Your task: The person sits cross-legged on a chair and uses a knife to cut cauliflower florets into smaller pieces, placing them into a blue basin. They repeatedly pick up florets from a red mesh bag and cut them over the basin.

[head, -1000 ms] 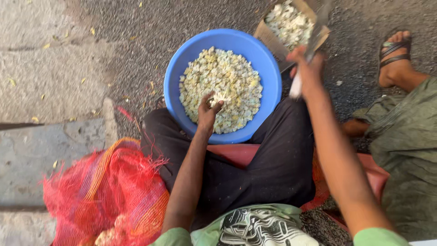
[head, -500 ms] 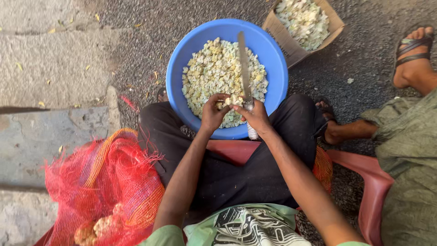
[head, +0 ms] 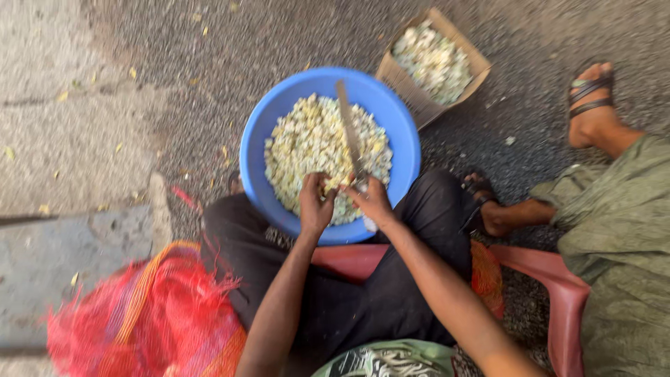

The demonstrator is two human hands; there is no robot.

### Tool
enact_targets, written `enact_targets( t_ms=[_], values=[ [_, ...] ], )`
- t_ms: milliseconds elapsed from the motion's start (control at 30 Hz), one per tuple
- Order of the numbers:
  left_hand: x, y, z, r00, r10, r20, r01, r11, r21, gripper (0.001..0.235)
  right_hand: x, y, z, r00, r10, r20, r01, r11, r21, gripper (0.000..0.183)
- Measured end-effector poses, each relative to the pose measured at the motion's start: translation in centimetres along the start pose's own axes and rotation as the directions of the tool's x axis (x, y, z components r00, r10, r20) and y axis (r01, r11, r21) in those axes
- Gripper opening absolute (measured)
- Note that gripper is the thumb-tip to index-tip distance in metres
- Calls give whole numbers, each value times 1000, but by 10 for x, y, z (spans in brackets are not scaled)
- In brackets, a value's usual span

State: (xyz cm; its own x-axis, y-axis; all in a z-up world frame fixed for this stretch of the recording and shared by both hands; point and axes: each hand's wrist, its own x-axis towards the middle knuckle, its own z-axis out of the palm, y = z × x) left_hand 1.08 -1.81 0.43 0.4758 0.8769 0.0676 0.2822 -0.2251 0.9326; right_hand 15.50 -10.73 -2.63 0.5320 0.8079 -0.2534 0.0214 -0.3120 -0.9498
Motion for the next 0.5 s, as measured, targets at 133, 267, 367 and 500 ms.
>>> enact_targets(
  t_ms=[133, 267, 367, 500],
  values=[
    [3, 3, 0, 1000, 12, -12, -11, 993, 120, 27, 3, -2, 5, 999, -16, 36, 18, 998, -55, 33],
    [6, 4, -1, 998, -48, 35, 42, 986, 160, 30, 6, -2, 7, 998, -37, 41, 39, 998, -49, 30],
    [2, -13, -2, 951, 299, -85, -233, 867, 442, 42, 2, 3, 4, 997, -22, 75, 20, 999, 29, 30],
    [-1, -78, 6, 994, 67, 90, -63, 997, -43, 53, -4, 3, 10, 971, -39, 236, -16, 974, 228, 32]
  ],
)
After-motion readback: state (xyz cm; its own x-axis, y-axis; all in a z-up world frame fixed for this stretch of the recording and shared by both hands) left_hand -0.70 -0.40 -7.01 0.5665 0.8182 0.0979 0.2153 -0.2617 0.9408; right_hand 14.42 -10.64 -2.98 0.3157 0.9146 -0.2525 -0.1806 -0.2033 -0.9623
